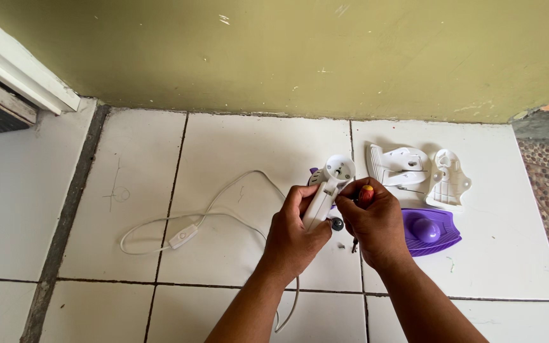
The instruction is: The person uses a screwdriver to remove screws from a white and purple handheld appliance. They detach the handle from the main body and then remove the purple top cover, placing the separated parts on the tiled floor.
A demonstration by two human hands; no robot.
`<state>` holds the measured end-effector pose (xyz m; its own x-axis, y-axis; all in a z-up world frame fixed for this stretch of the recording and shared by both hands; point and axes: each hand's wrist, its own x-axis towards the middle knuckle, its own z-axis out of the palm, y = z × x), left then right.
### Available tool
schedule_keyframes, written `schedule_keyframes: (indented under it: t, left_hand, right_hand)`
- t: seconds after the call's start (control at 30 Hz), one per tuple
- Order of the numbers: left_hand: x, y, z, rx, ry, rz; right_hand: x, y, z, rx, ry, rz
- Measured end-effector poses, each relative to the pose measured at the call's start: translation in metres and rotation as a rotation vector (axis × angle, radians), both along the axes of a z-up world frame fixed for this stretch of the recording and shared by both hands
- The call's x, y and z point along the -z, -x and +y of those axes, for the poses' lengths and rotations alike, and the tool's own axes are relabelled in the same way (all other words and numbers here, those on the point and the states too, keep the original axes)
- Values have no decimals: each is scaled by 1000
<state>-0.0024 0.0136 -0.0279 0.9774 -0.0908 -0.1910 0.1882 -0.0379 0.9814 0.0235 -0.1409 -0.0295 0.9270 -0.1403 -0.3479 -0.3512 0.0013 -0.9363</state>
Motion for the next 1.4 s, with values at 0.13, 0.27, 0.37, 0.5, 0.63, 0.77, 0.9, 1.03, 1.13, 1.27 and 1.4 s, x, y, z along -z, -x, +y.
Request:
schedule_keyframes:
  t: [0.13,0.27,0.37,0.5,0.63,0.77,0.9,1.03,1.13,1.27,1.4]
  left_hand:
    - [15,3,6,64,-75,125]
    - [30,5,10,58,-46,109]
    - [41,6,11,57,3,123]
    - [47,6,11,55,112,207]
    - [47,5,14,70,162,194]
    - [45,4,14,69,126,214]
    - [44,6,13,45,176,206]
    - [41,7,12,38,147,243]
    - [38,8,12,48,131,237]
    - [36,8,12,49,151,214]
    - [34,8,13,44,133,221]
  right_hand:
    - [28,1,-2,47,-177,118]
    - [50,-1,-2,69,-291,257]
    - [57,-2,1,7,-256,179]
    - [48,3,4,-119,193,55]
    - [36,10,8,-240,627,-257]
    - [36,12,6,-271,666,-357]
    - [48,9,3,-170,342,-35]
    - [54,5,-1,-86,-88,94]
    - [51,11,-3,-229,447,-436]
    - [46,16,2,-251,596,-507]
    - [46,8,5,-106,-69,39]
